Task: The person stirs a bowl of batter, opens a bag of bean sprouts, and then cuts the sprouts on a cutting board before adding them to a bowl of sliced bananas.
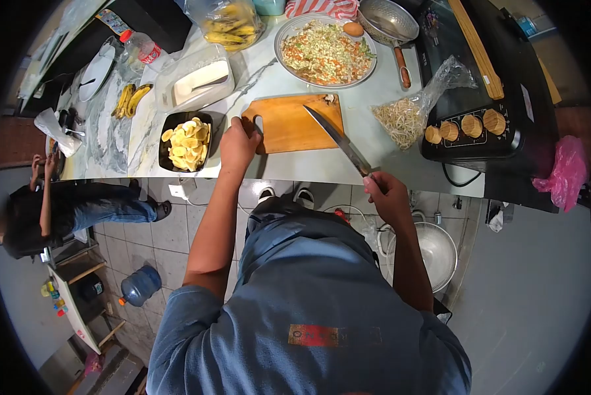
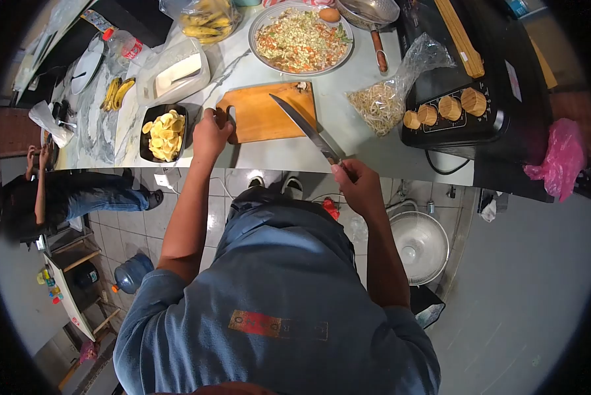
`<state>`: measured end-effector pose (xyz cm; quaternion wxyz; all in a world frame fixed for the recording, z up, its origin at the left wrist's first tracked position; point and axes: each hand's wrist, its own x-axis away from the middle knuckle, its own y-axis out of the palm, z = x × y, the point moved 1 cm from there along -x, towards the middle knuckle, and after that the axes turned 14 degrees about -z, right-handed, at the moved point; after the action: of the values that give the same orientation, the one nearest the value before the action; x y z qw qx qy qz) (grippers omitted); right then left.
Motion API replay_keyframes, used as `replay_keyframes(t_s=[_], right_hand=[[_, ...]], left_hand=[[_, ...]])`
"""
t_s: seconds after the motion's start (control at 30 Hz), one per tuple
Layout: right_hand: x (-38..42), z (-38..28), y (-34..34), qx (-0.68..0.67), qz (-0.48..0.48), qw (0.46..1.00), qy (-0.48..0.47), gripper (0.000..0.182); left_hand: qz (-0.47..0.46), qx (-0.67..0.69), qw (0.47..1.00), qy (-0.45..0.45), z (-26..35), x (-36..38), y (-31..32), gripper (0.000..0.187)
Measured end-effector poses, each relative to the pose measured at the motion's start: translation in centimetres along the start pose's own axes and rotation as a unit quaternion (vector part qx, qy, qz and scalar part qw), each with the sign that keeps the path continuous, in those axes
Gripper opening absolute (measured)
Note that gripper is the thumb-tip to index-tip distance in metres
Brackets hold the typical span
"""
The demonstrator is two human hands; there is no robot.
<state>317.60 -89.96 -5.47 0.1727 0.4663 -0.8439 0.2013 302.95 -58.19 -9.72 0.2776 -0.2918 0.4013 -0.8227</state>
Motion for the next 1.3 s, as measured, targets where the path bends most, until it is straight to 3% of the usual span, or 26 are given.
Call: replay_keyframes(t_s=[0.13,0.2,0.3,0.4,0.53,0.77,1.1,1.3], right_hand=[[-0.7,-0.4,0.0,-0.008,-0.008,1.0,0.013,0.024],[-1.6,0.0,0.4,0.085,0.003,0.995,-0.061,0.027],[-2.8,-0.1,0.8,0.131,-0.02,0.986,-0.102,0.027],[-3.8,-1.3,1.6,0.077,-0.079,0.992,-0.056,0.026],[-5.0,-2.5,2.8,0.104,-0.105,0.988,-0.039,0.025],[-6.5,-3.4,4.0,0.173,-0.091,0.981,-0.017,0.033],[-7.3,-1.9,4.0,0.225,-0.068,0.971,-0.033,0.033],[-6.8,-4.3,4.6,0.253,-0.004,0.962,-0.108,0.027]], left_hand=[[0.014,-0.002,1.0,0.01,0.5,1.2,-0.3,0.037],[0.018,0.007,1.0,0.007,0.2,1.7,-0.2,0.036],[0.025,0.014,1.0,0.004,0.0,2.2,-0.2,0.034],[0.031,0.012,0.999,0.003,-0.2,2.2,-0.2,0.033],[0.029,0.031,0.999,-0.003,-0.4,2.4,-0.2,0.032],[0.026,0.038,0.999,-0.006,-1.1,2.4,0.1,0.032],[0.056,0.021,0.998,0.03,-1.7,2.8,0.0,0.049],[0.0,0.067,0.998,0.014,-1.0,3.2,-1.1,0.049]])
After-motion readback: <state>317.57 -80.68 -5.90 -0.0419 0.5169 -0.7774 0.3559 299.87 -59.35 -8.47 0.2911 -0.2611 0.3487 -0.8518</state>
